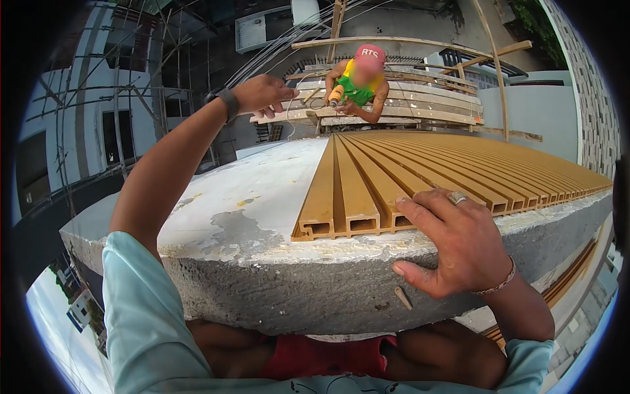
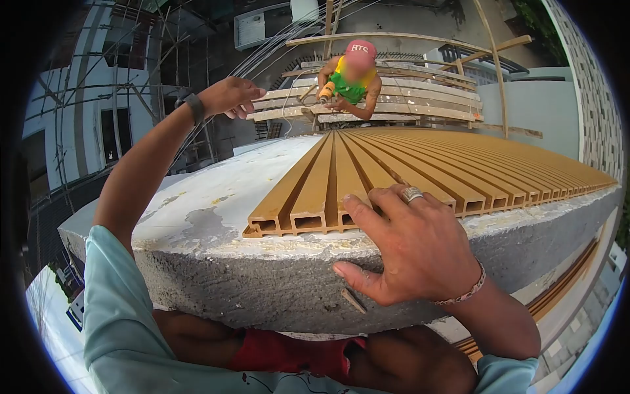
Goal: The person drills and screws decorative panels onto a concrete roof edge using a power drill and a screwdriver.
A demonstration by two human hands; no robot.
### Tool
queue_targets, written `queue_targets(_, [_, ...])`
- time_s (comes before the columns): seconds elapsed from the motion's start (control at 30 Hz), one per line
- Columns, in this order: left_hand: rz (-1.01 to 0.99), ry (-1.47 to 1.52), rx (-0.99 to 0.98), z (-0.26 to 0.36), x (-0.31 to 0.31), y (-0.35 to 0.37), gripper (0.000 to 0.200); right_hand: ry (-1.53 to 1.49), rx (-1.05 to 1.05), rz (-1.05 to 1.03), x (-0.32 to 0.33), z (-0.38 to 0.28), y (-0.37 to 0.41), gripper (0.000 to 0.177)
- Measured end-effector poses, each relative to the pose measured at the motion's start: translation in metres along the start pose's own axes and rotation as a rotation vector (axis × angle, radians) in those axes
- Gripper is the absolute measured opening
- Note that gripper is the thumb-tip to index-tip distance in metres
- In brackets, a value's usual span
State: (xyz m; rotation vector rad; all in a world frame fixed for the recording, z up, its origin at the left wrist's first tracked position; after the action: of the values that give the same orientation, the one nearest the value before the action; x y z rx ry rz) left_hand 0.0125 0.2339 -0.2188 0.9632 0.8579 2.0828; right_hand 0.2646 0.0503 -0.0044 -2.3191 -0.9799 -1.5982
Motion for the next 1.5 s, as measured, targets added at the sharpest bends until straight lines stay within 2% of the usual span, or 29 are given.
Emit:
queue_targets(0.1, [-0.022, -0.088, -0.011, -0.001, -0.008, -0.037, 0.048, 0.004, 0.009, -0.021, 0.001, -0.001, -0.001, 0.06])
queue_targets(0.23, [-0.003, -0.045, 0.003, -0.006, -0.017, -0.079, 0.048, -0.001, 0.003, -0.073, 0.0, -0.002, -0.001, 0.062])
queue_targets(0.43, [0.061, -0.142, 0.026, -0.016, -0.029, -0.113, 0.042, -0.014, -0.003, -0.105, 0.002, -0.001, -0.005, 0.061])
queue_targets(0.53, [0.04, -0.259, 0.074, -0.029, -0.034, -0.125, 0.044, -0.014, 0.0, -0.144, 0.001, -0.001, -0.004, 0.064])
queue_targets(0.6, [0.148, -0.572, -0.089, -0.02, -0.035, -0.124, 0.048, -0.013, 0.0, -0.161, 0.0, 0.0, -0.004, 0.067])
queue_targets(0.73, [0.164, -0.598, -0.089, -0.016, -0.036, -0.119, 0.052, -0.014, 0.002, -0.164, 0.0, 0.0, -0.005, 0.067])
queue_targets(0.93, [0.198, -0.504, -0.08, -0.025, -0.029, -0.111, 0.049, -0.03, -0.01, -0.156, 0.0, 0.0, -0.004, 0.067])
queue_targets(1.17, [0.279, -0.562, -0.002, -0.075, 0.013, -0.102, 0.048, -0.015, -0.011, -0.128, 0.001, -0.003, -0.006, 0.062])
queue_targets(1.23, [0.313, -0.316, 0.082, -0.078, 0.025, -0.098, 0.052, -0.016, -0.009, -0.117, 0.001, -0.003, -0.007, 0.062])
queue_targets(1.27, [0.3, -0.303, 0.063, -0.073, 0.028, -0.099, 0.061, -0.019, -0.012, -0.111, 0.001, -0.003, -0.007, 0.062])
queue_targets(1.3, [0.298, -0.302, 0.063, -0.073, 0.029, -0.104, 0.061, -0.019, -0.012, -0.113, 0.001, -0.003, -0.007, 0.062])
queue_targets(1.37, [0.418, -0.219, -0.022, -0.066, 0.037, -0.113, 0.073, -0.012, -0.005, -0.115, 0.001, -0.002, -0.007, 0.062])
queue_targets(1.4, [0.523, -0.216, -0.077, -0.058, 0.04, -0.112, 0.087, -0.012, -0.005, -0.119, 0.001, -0.002, -0.007, 0.062])
queue_targets(1.5, [0.541, -0.113, -0.108, -0.037, 0.05, -0.124, 0.09, -0.027, -0.01, -0.14, 0.001, -0.001, -0.008, 0.062])
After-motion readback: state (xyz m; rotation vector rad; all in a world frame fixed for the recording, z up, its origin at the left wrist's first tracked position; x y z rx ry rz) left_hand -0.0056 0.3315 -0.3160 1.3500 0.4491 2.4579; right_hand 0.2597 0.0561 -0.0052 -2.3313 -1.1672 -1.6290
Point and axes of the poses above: each hand's wrist, its own y-axis away from the middle knuckle, its own x-axis out of the back of the hand, z = x × y, the point moved 6 cm from there along -y, towards the middle knuckle, and after that the axes turned 3 degrees about y, right-handed, at the moved point
